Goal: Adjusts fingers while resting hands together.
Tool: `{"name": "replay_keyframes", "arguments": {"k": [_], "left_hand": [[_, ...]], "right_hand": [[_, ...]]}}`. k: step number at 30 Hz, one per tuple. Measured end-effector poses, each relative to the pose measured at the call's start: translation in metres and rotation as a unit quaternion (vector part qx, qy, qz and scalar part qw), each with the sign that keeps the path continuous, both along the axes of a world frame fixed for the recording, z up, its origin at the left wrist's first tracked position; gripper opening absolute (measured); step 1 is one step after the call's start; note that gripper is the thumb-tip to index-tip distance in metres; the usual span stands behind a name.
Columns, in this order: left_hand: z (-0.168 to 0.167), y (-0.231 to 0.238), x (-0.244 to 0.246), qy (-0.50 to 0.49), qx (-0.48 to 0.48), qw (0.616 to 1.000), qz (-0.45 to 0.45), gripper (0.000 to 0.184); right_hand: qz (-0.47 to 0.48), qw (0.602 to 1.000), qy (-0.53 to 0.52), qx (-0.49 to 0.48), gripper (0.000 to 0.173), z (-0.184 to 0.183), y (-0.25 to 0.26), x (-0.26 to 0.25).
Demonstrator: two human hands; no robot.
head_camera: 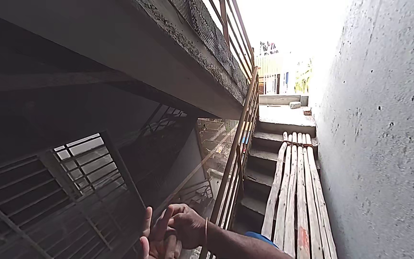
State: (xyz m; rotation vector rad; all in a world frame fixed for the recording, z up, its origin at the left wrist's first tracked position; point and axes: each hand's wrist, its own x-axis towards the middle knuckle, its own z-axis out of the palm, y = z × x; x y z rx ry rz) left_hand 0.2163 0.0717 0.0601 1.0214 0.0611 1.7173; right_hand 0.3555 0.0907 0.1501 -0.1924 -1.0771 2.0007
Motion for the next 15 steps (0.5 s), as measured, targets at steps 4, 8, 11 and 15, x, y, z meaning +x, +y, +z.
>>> {"name": "replay_keyframes", "arguments": {"k": [4,8,11,15], "left_hand": [[-0.0013,0.0012,0.0001,-0.008,0.007,1.000,-0.014,0.047],[-0.0024,0.0036,0.0020,-0.006,0.021,1.000,-0.010,0.047],[-0.0004,0.0020,0.0030,-0.007,0.017,1.000,-0.011,0.048],[-0.0029,0.0023,0.0011,-0.015,0.025,0.999,-0.040,0.049]], "right_hand": [[-0.006,1.000,-0.007,0.010,0.035,-0.0011,-0.0021,-0.0014],[0.012,0.999,-0.033,-0.015,0.035,0.0041,-0.0058,0.0004],[0.062,0.998,-0.008,0.017,0.032,0.0048,-0.0027,0.0023],[0.058,0.998,-0.012,0.011,0.033,0.0026,-0.0016,0.0039]]}}
